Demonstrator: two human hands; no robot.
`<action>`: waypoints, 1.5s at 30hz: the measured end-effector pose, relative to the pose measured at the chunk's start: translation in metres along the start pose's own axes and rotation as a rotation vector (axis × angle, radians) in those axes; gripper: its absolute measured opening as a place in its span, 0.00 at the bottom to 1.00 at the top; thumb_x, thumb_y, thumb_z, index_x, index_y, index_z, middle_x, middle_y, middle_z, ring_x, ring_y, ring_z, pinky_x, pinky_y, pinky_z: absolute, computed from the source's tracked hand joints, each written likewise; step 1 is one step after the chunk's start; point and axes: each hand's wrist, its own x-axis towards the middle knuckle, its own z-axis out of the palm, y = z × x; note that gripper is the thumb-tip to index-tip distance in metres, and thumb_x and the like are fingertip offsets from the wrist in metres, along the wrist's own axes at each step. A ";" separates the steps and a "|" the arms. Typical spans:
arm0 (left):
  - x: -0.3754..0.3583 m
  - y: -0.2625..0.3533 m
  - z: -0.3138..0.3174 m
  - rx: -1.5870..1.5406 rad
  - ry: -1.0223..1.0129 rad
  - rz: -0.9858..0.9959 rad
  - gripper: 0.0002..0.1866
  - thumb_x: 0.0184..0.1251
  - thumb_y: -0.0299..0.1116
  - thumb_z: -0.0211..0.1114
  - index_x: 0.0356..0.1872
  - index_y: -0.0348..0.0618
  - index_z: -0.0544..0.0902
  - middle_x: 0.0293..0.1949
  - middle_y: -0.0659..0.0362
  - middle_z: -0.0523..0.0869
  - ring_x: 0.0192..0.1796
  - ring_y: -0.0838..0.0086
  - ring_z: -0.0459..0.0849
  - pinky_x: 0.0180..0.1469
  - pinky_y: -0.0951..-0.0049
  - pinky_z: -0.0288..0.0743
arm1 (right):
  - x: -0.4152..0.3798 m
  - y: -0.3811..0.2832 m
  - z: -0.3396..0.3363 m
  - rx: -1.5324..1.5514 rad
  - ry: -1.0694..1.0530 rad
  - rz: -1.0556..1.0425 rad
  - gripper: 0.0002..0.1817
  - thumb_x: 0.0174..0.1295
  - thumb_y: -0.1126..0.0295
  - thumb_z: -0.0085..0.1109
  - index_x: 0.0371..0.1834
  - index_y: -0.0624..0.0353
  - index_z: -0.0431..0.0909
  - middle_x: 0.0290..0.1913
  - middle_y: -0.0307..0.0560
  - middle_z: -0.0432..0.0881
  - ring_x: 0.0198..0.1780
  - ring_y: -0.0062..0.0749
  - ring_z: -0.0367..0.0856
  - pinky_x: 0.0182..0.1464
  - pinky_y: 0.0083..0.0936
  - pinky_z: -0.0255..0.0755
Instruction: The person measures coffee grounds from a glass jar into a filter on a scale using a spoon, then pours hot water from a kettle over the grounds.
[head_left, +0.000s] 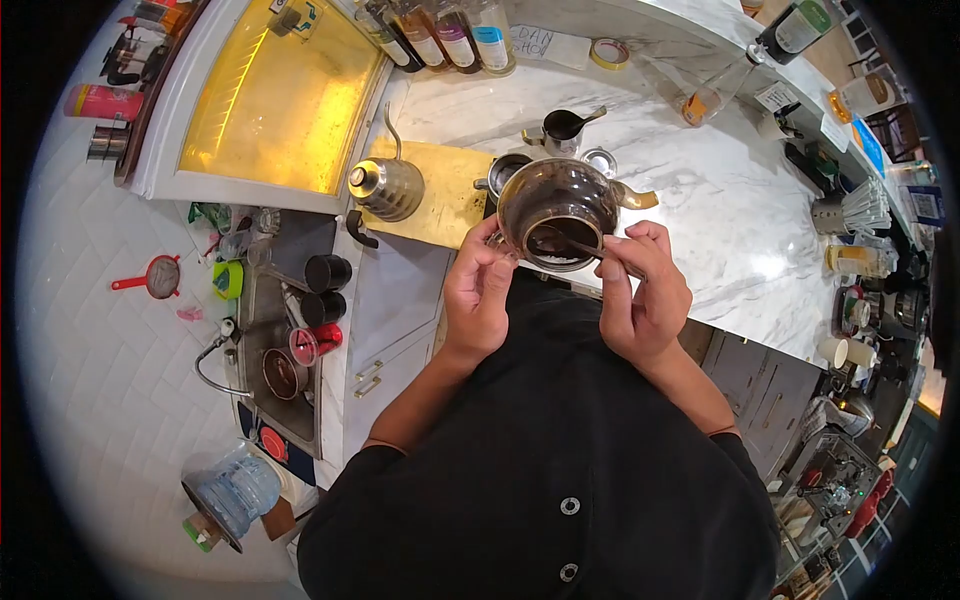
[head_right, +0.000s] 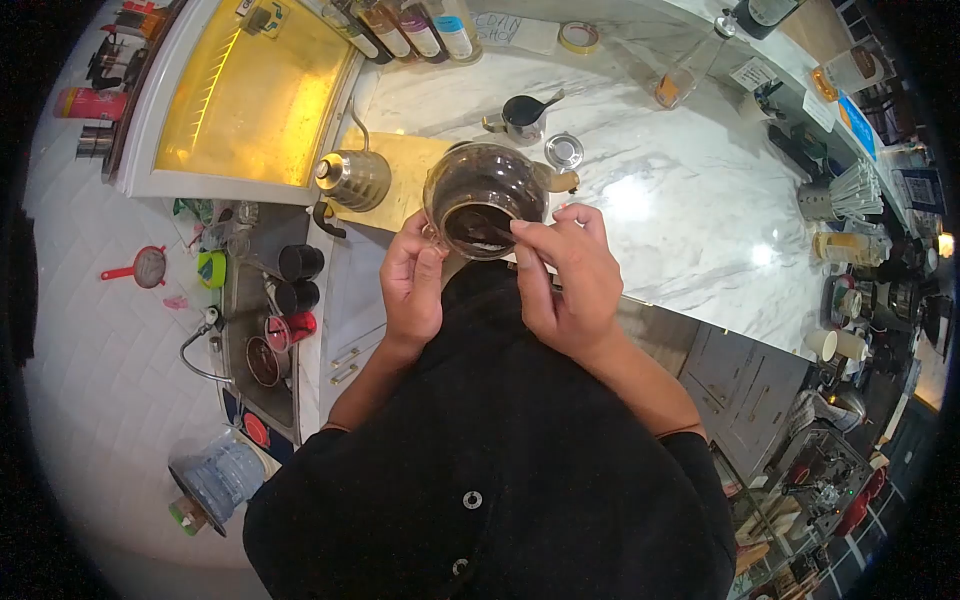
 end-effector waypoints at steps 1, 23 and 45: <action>-0.002 -0.001 0.000 0.001 0.010 -0.007 0.08 0.85 0.31 0.58 0.44 0.36 0.75 0.73 0.42 0.70 0.68 0.68 0.77 0.72 0.63 0.72 | -0.001 0.000 0.000 0.001 0.000 -0.002 0.17 0.62 0.88 0.65 0.54 0.64 0.83 0.31 0.43 0.83 0.27 0.31 0.78 0.51 0.40 0.75; 0.029 0.004 -0.048 0.111 0.062 -0.076 0.09 0.86 0.31 0.56 0.44 0.36 0.77 0.72 0.43 0.73 0.63 0.68 0.82 0.68 0.63 0.77 | 0.015 -0.001 0.050 0.247 0.186 0.483 0.07 0.75 0.80 0.57 0.52 0.68 0.79 0.31 0.45 0.85 0.34 0.23 0.85 0.38 0.21 0.78; 0.080 -0.021 -0.138 0.078 0.158 -0.187 0.08 0.85 0.30 0.58 0.42 0.37 0.78 0.68 0.47 0.78 0.55 0.77 0.81 0.60 0.71 0.78 | -0.019 0.056 0.100 -0.178 0.314 0.599 0.07 0.80 0.76 0.54 0.53 0.65 0.79 0.36 0.47 0.88 0.39 0.24 0.85 0.50 0.21 0.76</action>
